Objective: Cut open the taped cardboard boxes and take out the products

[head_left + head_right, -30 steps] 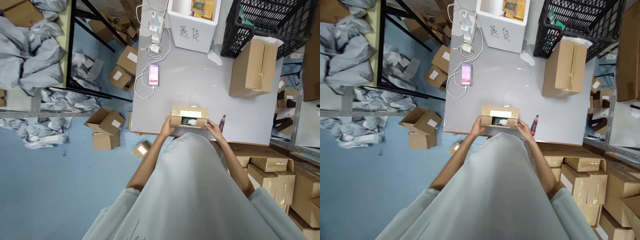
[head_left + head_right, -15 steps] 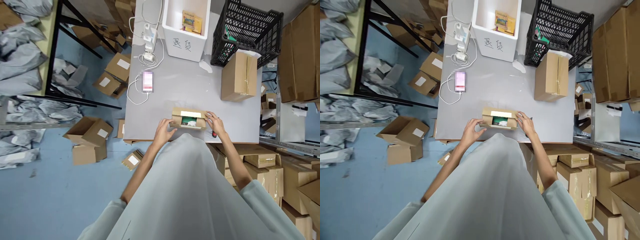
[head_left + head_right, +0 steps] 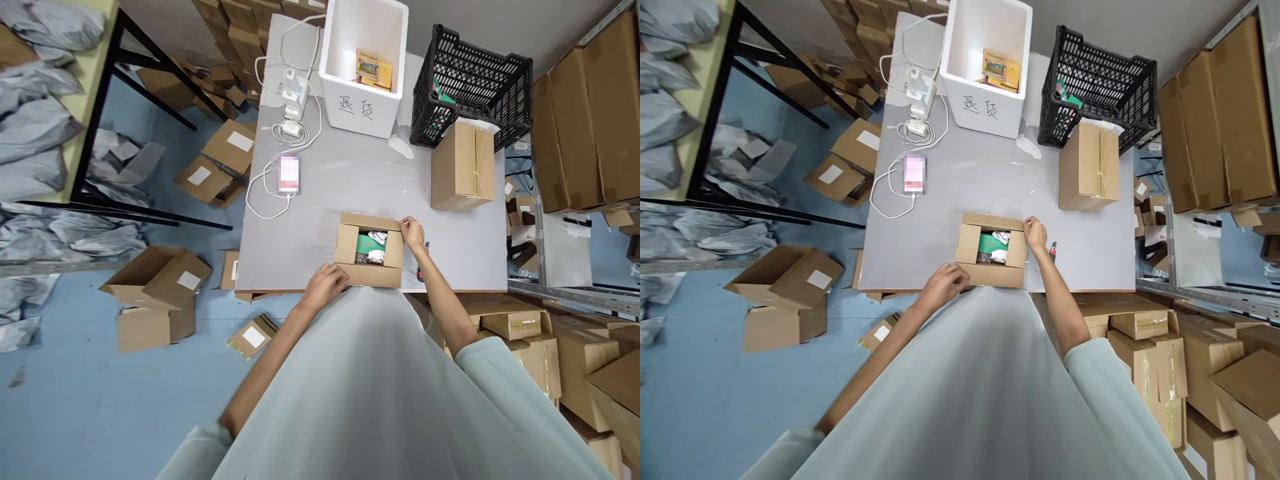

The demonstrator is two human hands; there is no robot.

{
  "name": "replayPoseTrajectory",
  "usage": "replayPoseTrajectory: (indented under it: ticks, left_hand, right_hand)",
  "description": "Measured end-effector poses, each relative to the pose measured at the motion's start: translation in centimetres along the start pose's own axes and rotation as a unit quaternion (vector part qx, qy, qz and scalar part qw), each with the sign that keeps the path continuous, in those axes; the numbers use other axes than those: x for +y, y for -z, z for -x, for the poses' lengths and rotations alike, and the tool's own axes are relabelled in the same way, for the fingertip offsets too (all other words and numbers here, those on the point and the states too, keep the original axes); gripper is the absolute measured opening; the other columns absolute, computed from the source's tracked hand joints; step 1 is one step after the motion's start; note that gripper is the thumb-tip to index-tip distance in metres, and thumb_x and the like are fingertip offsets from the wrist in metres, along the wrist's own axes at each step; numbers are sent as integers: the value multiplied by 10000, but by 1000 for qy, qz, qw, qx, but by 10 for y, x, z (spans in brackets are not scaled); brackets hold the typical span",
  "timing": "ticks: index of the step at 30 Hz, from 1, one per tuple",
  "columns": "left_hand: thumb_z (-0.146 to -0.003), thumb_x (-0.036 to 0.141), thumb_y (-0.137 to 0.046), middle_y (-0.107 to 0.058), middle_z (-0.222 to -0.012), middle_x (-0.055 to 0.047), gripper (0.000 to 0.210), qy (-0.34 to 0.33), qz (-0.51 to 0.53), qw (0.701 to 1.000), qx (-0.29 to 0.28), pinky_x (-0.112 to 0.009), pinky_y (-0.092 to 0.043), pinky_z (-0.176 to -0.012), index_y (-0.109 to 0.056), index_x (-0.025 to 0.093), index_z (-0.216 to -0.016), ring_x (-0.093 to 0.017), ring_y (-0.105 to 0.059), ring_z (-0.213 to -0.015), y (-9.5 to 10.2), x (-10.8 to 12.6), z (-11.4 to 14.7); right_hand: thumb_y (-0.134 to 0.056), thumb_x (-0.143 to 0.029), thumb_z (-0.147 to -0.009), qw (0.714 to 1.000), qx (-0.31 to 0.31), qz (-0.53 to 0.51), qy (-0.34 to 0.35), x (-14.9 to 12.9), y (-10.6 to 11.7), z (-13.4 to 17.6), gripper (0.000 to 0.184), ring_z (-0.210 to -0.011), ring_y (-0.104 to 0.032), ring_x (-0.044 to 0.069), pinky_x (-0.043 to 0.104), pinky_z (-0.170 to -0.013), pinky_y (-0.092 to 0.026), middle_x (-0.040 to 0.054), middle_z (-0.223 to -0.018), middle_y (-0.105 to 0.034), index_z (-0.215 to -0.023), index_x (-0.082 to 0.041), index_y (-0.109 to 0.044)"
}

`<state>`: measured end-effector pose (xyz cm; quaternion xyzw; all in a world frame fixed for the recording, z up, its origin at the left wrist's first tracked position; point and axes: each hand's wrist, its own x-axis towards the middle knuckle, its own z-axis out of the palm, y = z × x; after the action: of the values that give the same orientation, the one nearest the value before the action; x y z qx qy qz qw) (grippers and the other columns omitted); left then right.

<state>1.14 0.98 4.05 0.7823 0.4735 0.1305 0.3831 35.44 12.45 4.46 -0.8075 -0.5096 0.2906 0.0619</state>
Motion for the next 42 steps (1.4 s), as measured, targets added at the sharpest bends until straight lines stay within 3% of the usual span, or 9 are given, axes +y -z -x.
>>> replayPoseTrajectory:
  ticks: [7,12,15,20,24,29,35,38,42]
  left_hand:
    - [-1054,169,-590,-752,-1085,-128,180,70,-83,994,16,-432,-554,-998,-749,223,-987,-300,-694,-1080,-21,6,-21]
    - [-1058,315,-647,-751,-1007,-73,139,112,-88,990,21,-381,-565,-835,-709,247,-954,-270,-717,-927,-11,25,-37]
    - [-1040,392,-684,-740,-1159,-143,191,140,-147,976,74,-430,-575,-925,-696,213,-1107,-341,-712,-1093,-3,43,-65]
    - [-874,251,-766,-686,-1296,-266,397,198,-187,955,113,-513,-567,-1025,-637,118,-1226,-439,-672,-1238,11,54,-100]
    - [-928,229,-642,-762,-1187,-141,223,232,-67,956,164,-445,-587,-988,-637,207,-1150,-313,-754,-1031,28,28,-84]
    - [-917,270,-621,-778,-997,-60,180,324,48,921,212,-367,-623,-892,-643,216,-1087,-227,-763,-882,40,-14,-62]
    - [-937,196,-612,-727,-1146,-128,487,289,7,935,205,-469,-651,-946,-584,152,-1422,-283,-737,-1035,42,-15,-49]
    - [-916,90,-610,-654,-1359,-181,535,201,-65,962,172,-611,-519,-1182,-637,182,-1443,-385,-614,-1305,37,4,-56]
    - [-947,105,-649,-669,-1375,-156,545,93,-88,988,81,-541,-522,-1185,-683,221,-1479,-380,-609,-1314,8,36,-90]
  right_hand:
    - [-517,-517,-1140,999,-32,30,24,-5,3,20,491,-1322,-696,332,419,-1118,-518,217,-1443,-744,-1396,-172,-754]
    - [-771,-637,-978,996,-8,72,45,-8,-16,59,1055,-1649,-417,470,585,-1269,-447,311,-1869,-221,-1790,-138,-319]
    - [-750,-490,-999,997,6,65,46,-14,-32,76,1018,-1690,-356,482,602,-1262,-455,330,-1887,-113,-1804,-112,-256]
    - [-646,-417,-1009,994,82,-17,62,0,-31,91,870,-1632,-465,428,563,-1241,-497,304,-1846,-284,-1766,-109,-346]
    - [-552,-453,-1027,983,125,-117,63,45,-13,108,611,-1189,-758,333,509,-1081,-604,212,-1408,-740,-1557,-154,-606]
    - [-581,-477,-994,980,95,-175,-6,89,-10,123,457,-854,-753,271,429,-878,-630,105,-973,-804,-1313,-173,-705]
    - [-518,-327,-1027,990,97,-100,-4,80,-15,116,476,-1106,-719,308,483,-1057,-590,164,-1269,-768,-1449,-155,-658]
    - [-441,-156,-1048,993,67,19,100,61,-13,111,482,-1327,-602,346,512,-1189,-509,197,-1459,-683,-1459,-185,-692]
    - [-476,-111,-1062,965,-39,133,224,34,-14,99,528,-1441,-531,382,531,-1224,-464,223,-1616,-609,-1563,-148,-638]
